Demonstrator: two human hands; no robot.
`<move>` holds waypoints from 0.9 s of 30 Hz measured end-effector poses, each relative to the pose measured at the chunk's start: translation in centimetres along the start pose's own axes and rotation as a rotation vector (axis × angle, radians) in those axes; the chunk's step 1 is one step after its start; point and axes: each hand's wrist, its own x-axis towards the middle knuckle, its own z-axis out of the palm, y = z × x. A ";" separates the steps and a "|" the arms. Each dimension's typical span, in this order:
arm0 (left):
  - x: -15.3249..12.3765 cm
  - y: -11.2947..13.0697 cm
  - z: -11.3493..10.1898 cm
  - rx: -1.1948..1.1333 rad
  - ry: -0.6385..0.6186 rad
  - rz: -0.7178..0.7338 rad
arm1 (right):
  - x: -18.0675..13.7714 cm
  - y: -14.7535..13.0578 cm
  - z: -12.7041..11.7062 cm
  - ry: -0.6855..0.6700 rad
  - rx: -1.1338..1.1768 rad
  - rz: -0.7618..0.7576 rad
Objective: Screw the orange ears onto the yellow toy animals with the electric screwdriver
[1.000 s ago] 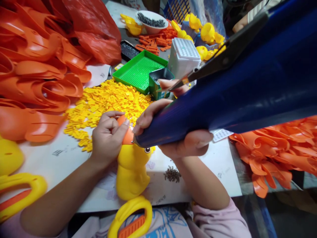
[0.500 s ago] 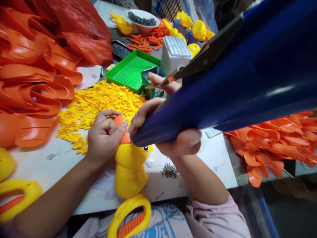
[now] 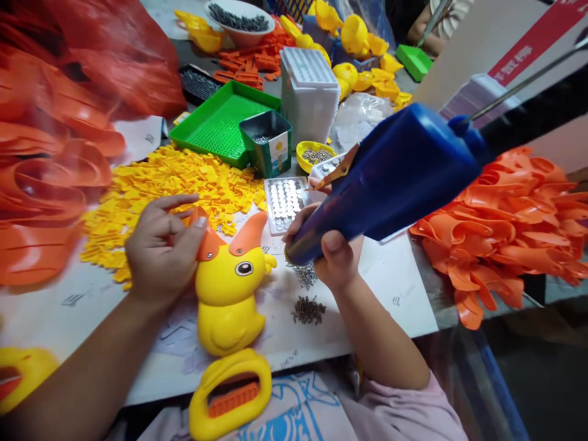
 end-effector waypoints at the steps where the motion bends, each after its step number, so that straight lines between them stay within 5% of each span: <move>1: 0.0 0.1 -0.1 -0.002 0.007 0.010 | -0.1 0.2 -0.1 -0.001 0.006 0.000; 11: -0.7 0.8 -1.1 0.084 -0.008 0.173 | 0.0 1.0 -1.0 -0.052 0.009 0.068; 20: -0.6 2.1 -1.5 -0.030 -0.184 0.390 | 0.0 0.8 -0.9 -0.054 0.039 0.041; 27: -0.6 2.0 -1.5 -0.102 -0.231 0.401 | 0.0 1.1 -1.0 -0.081 0.054 0.019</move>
